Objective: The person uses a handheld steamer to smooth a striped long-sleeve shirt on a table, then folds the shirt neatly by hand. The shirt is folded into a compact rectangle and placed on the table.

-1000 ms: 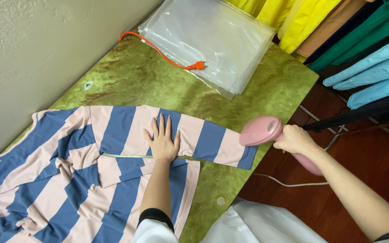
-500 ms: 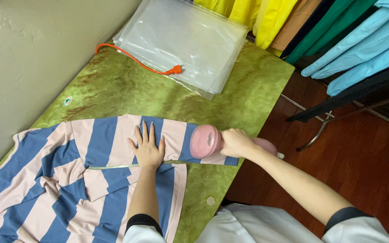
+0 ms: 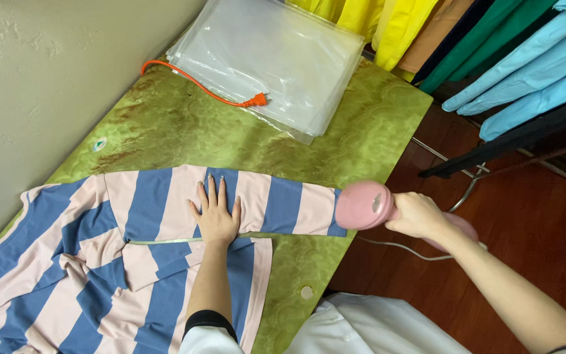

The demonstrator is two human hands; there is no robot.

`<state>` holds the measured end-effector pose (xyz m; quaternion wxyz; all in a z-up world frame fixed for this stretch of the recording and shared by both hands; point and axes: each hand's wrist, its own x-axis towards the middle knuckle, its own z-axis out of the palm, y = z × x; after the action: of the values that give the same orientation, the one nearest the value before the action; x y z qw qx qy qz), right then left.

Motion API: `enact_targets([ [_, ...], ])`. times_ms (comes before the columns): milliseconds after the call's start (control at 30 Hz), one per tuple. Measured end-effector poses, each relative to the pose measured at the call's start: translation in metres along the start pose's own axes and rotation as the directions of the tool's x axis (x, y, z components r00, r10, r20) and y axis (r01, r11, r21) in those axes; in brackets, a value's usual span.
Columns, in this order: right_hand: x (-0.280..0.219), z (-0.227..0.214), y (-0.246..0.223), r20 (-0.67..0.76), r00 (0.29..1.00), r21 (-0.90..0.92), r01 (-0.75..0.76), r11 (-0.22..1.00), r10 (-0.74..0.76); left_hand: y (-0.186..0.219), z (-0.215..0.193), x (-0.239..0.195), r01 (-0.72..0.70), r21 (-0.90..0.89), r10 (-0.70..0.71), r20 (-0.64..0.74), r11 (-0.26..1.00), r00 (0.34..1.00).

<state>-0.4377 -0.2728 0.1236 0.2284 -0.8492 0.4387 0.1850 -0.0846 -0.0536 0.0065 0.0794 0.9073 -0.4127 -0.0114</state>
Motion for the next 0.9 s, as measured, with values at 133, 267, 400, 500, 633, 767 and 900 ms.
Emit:
enact_targets([
  [133, 0.018, 0.002, -0.050, -0.010, 0.997, 0.098, 0.075, 0.992, -0.074, -0.001, 0.002, 0.000, 0.005, -0.002, -0.005, -0.004, 1.000, 1.000],
  [267, 0.036, 0.023, -0.075, -0.011, 0.979, 0.140, 0.203, 0.969, -0.204, 0.000, 0.004, 0.001, 0.000, -0.013, -0.001, -0.018, 1.000, 1.000],
  [400, 0.010, 0.007, -0.074, 0.033, 0.990, 0.218, 0.127, 0.968, -0.138, 0.000, -0.001, 0.001, 0.002, -0.019, -0.002, 0.016, 1.000, 1.000],
  [500, 0.021, 0.033, 0.003, 0.013, 1.000, 0.205, 0.022, 0.979, -0.025, 0.000, -0.002, 0.001, 0.009, -0.021, -0.008, 0.034, 1.000, 0.999],
  [633, 0.017, 0.008, 0.024, 0.013, 0.998, 0.120, -0.069, 0.990, 0.068, 0.000, -0.004, 0.002, 0.018, -0.014, -0.017, 0.041, 1.000, 0.999],
  [767, 0.041, -0.017, -0.001, -0.105, 0.993, 0.103, -0.041, 0.994, 0.052, 0.000, -0.004, 0.003, 0.023, -0.019, -0.022, 0.050, 1.000, 0.999],
  [900, 0.107, -0.003, -0.033, -0.372, 0.928, 0.255, 0.103, 0.961, -0.001, -0.001, -0.003, 0.003, 0.021, -0.015, -0.020, 0.063, 1.000, 0.998],
])
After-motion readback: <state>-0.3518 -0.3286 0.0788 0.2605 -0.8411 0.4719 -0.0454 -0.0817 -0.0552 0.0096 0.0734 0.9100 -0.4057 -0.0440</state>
